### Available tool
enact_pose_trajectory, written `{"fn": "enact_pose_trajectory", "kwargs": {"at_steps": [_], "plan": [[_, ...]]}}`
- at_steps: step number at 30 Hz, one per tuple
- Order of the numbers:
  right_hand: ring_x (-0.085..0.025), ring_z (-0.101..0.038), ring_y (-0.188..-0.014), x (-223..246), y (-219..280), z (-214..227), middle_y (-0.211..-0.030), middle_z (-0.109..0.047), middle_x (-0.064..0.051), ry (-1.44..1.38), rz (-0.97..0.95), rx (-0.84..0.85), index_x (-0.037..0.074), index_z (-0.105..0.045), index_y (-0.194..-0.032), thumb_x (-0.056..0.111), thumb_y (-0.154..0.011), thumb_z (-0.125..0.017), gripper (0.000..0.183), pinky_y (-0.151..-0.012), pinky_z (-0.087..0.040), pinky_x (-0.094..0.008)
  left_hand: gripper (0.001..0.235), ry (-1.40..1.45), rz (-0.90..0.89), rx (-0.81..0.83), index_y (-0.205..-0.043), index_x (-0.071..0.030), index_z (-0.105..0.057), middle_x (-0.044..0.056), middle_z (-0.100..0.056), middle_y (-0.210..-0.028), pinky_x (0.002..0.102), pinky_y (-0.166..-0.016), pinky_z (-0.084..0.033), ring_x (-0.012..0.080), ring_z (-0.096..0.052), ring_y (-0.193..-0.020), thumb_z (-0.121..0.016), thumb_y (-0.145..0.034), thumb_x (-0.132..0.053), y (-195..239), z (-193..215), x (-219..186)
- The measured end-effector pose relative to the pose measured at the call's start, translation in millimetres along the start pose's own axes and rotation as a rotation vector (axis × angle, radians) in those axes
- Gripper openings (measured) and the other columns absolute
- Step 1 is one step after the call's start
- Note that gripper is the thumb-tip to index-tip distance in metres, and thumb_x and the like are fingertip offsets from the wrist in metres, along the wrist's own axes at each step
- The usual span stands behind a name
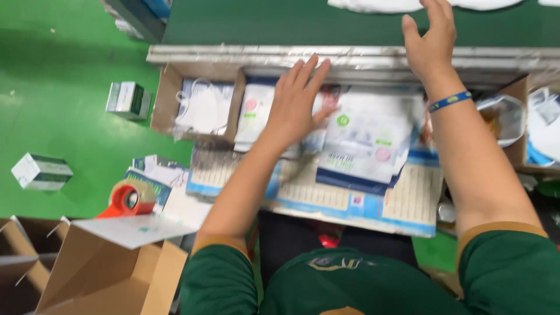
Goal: Packing face masks into plastic sleeves and cardboard boxes on a factory conveyor belt.
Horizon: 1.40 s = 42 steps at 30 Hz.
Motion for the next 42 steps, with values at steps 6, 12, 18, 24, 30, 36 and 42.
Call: {"fn": "enact_pose_trajectory", "kwargs": {"at_steps": [6,12,18,24,30,36,42], "plan": [[-0.050,-0.034,-0.149,-19.3,-22.8,-19.9,-0.162,-0.041,-0.029,0.397,0.043,0.007,-0.001,-0.046,-0.158,0.038,-0.105,-0.065,0.069,-0.119,-0.030,-0.055,0.088,0.077,0.093,-0.030,-0.151,-0.004,-0.043,0.019,-0.041,-0.158,0.049,-0.116,-0.036,0.0391,-0.037,-0.145,-0.058,-0.096,-0.071,-222.5,-95.5,81.9],[-0.048,-0.018,-0.150,-1.3,-35.5,-15.3,-0.162,-0.026,-0.028,0.579,-0.304,0.349,0.010,-0.042,-0.155,0.062,-0.099,-0.048,0.077,-0.116,-0.014,-0.065,0.077,0.213,0.364,0.072,-0.126,-0.016,-0.069,0.009,-0.057,-0.148,0.049,-0.111,-0.039,0.0333,-0.047,-0.139,-0.056,-0.084,-0.079,-340.1,-143.3,34.5],[-0.039,-0.051,-0.134,-49.2,-24.4,-10.8,-0.143,-0.056,-0.021,0.257,-0.187,-0.016,0.003,-0.054,-0.145,0.050,-0.111,-0.060,0.058,-0.112,-0.041,-0.052,0.106,0.626,0.284,-0.200,-0.149,-0.018,-0.034,0.020,-0.072,-0.124,0.044,-0.097,-0.055,0.0384,-0.070,-0.115,-0.092,-0.062,-0.036,-281.7,-151.7,9.5],[-0.021,-0.059,-0.123,18.5,45.6,12.9,-0.129,-0.064,-0.007,-1.117,-0.328,0.212,0.005,-0.054,-0.143,0.040,-0.112,-0.057,0.047,-0.107,-0.046,-0.037,0.114,0.822,0.020,-0.318,-0.166,-0.014,-0.012,0.024,-0.045,-0.160,0.044,-0.107,-0.049,0.0413,-0.058,-0.134,-0.085,-0.081,-0.036,-13.3,-58.4,-39.2],[-0.029,-0.064,-0.119,159.2,186.3,-10.8,-0.130,-0.069,-0.020,-1.122,-0.193,0.836,-0.006,-0.060,-0.149,0.040,-0.086,-0.082,0.081,-0.103,-0.050,-0.042,0.069,0.698,0.215,0.049,-0.150,-0.014,-0.050,0.018,-0.072,-0.118,0.046,-0.094,-0.054,0.0379,-0.068,-0.112,-0.072,-0.085,-0.018,154.1,-58.3,-38.0],[-0.022,-0.051,-0.136,218.4,204.3,-26.6,-0.144,-0.054,-0.008,-1.240,-0.035,0.691,0.013,-0.035,-0.158,0.028,-0.062,-0.102,0.118,-0.113,-0.043,-0.036,0.060,0.507,0.111,-0.234,-0.140,-0.022,-0.059,0.009,-0.073,-0.103,0.043,-0.095,-0.049,0.0315,-0.069,-0.105,-0.077,-0.084,-0.013,215.0,-1.1,-12.2],[-0.024,-0.065,-0.113,141.9,246.6,-108.7,-0.126,-0.070,-0.011,-0.479,-0.297,0.827,0.005,-0.063,-0.132,0.007,-0.073,-0.083,0.062,-0.097,-0.052,-0.037,0.099,0.473,0.106,-0.293,-0.148,-0.002,-0.047,0.016,-0.064,-0.120,0.048,-0.101,-0.038,0.0361,-0.056,-0.116,-0.088,-0.061,-0.021,230.2,-94.1,42.3]]}}
Point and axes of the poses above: each hand's wrist, its own y-axis away from the middle knuckle, its own z-axis out of the back of the hand, x = y × z, the point moved 2 cm from there along -y, towards the middle knuckle
